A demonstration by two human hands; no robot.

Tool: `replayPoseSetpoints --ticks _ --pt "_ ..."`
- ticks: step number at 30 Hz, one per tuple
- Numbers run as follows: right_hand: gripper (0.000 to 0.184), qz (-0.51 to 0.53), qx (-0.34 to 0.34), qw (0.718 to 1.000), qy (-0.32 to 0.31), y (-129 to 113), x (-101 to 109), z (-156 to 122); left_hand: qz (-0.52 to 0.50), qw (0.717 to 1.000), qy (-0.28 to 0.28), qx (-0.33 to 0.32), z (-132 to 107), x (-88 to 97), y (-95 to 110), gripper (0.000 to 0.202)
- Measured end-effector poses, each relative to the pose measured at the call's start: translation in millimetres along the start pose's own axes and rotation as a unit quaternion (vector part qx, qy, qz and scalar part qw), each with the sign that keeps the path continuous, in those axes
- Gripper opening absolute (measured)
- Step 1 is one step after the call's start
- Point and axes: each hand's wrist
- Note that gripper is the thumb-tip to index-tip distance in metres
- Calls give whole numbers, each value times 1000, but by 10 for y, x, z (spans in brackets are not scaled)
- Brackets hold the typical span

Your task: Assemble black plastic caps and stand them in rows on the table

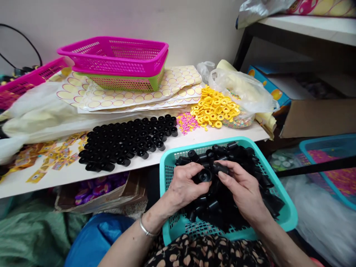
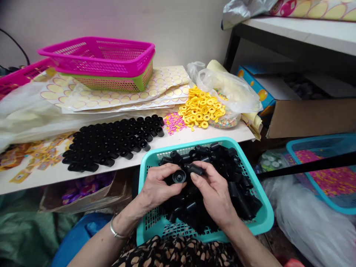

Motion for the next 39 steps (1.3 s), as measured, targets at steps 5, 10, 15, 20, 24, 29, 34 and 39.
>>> replayPoseSetpoints --ticks 5,10,15,20,24,29,34,39 --pt "30 -259 202 944 8 -92 67 -56 82 995 -58 -20 -19 49 -21 9" --pt "35 -361 247 899 -24 -151 76 -63 126 985 -113 -27 -39 62 -28 5" --pt "39 -403 264 876 -37 -125 61 -41 166 975 -137 -51 -20 46 1 6" --pt "49 -403 334 849 68 4 -20 -62 128 985 -95 -60 -37 10 -26 25" --pt "57 -483 388 785 12 135 -30 -14 136 988 -47 -54 -99 25 -81 19" --pt "62 -473 394 784 -88 -3 -105 73 174 981 21 -82 -248 216 9 18" --pt "41 -388 304 870 -14 -210 -34 66 220 926 301 61 -503 674 -96 26" --pt "24 -376 241 891 87 -48 259 136 285 847 389 222 -756 956 -696 32"
Point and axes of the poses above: each hand's wrist, its own z-axis towards the middle knuckle, its own x-axis out of the back of the hand, y = z × x, and after that the axes turned 14 degrees about -x, right-handed
